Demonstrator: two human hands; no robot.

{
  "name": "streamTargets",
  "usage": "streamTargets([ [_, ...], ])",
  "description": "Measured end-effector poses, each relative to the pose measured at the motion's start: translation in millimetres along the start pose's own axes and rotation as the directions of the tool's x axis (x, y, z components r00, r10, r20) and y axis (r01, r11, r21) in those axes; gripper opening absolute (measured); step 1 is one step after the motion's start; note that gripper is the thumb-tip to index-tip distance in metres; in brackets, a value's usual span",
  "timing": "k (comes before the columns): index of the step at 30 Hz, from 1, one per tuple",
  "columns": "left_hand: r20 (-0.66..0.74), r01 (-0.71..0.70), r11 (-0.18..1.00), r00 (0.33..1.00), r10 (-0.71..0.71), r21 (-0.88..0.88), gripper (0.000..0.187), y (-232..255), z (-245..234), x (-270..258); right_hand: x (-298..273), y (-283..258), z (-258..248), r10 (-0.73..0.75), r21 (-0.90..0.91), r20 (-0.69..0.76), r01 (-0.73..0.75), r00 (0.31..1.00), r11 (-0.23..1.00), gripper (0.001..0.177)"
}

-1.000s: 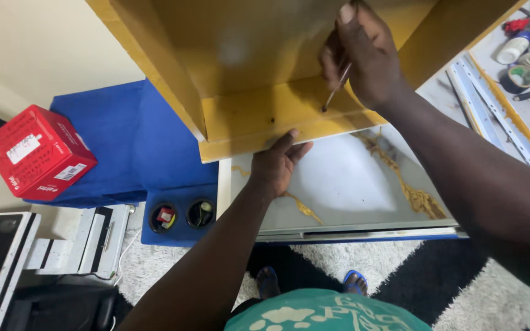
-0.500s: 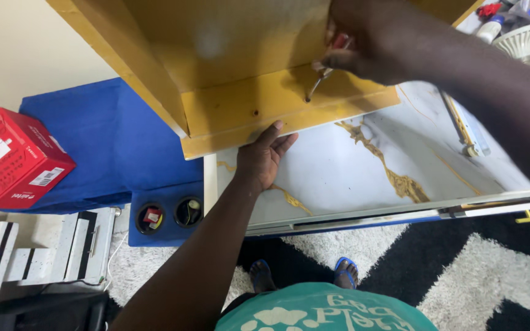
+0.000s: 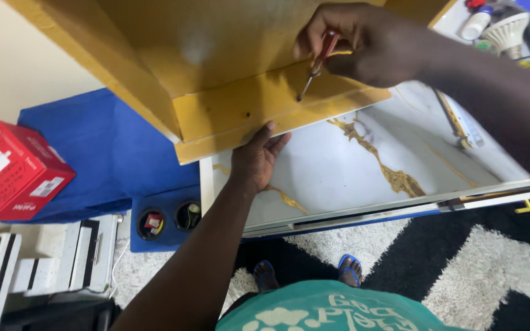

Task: The person uses a screwdriver to attach a white drawer front to a yellow drawer box, repeatedly tightening screws at the corners and sides. The drawer is handled and repositioned several times during the process.

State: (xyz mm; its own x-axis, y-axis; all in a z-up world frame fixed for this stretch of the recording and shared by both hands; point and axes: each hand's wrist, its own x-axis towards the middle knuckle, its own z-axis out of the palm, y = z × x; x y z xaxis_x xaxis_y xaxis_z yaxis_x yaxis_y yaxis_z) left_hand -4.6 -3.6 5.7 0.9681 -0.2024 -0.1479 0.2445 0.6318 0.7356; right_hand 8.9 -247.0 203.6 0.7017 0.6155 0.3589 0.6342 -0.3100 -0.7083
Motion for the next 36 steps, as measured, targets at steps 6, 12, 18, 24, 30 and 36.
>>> streamTargets([
  [6, 0.001, 0.007, 1.000, 1.000, -0.007, -0.006, 0.051, 0.0, 2.5, 0.7, 2.1, -0.3, 14.2, 0.242, -0.179, -0.214, -0.282, 0.946, 0.943, 0.028],
  [12, -0.028, 0.013, 1.000, 1.000, -0.013, 0.002, 0.050, 0.1, 2.7, 0.6, 3.7, 6.0, 7.1, 0.282, -0.029, -0.180, -0.291, 0.942, 0.956, 0.022],
  [18, -0.015, -0.011, 1.000, 1.000, 0.011, -0.006, 0.051, 0.2, 1.8, -0.1, 2.3, 8.0, -1.3, 0.013, 0.009, -0.164, -0.011, 0.986, 1.000, 0.022],
  [24, -0.009, -0.012, 1.000, 1.000, 0.012, 0.011, 0.048, 1.1, 2.2, -1.2, 3.5, 3.9, 7.0, 0.250, -0.068, -0.294, -0.281, 0.923, 0.957, 0.013],
  [30, -0.004, -0.018, 1.000, 1.000, 0.018, -0.005, 0.048, 1.5, 4.0, -1.5, 4.1, 6.2, -4.4, -0.095, -0.299, -0.133, 0.051, 0.987, 0.953, 0.027],
  [36, -0.016, -0.031, 1.000, 0.999, 0.031, 0.000, 0.049, 0.6, 3.2, -1.4, 4.0, 9.9, 5.6, 0.023, -0.185, -0.239, -0.069, 0.971, 0.980, 0.030],
])
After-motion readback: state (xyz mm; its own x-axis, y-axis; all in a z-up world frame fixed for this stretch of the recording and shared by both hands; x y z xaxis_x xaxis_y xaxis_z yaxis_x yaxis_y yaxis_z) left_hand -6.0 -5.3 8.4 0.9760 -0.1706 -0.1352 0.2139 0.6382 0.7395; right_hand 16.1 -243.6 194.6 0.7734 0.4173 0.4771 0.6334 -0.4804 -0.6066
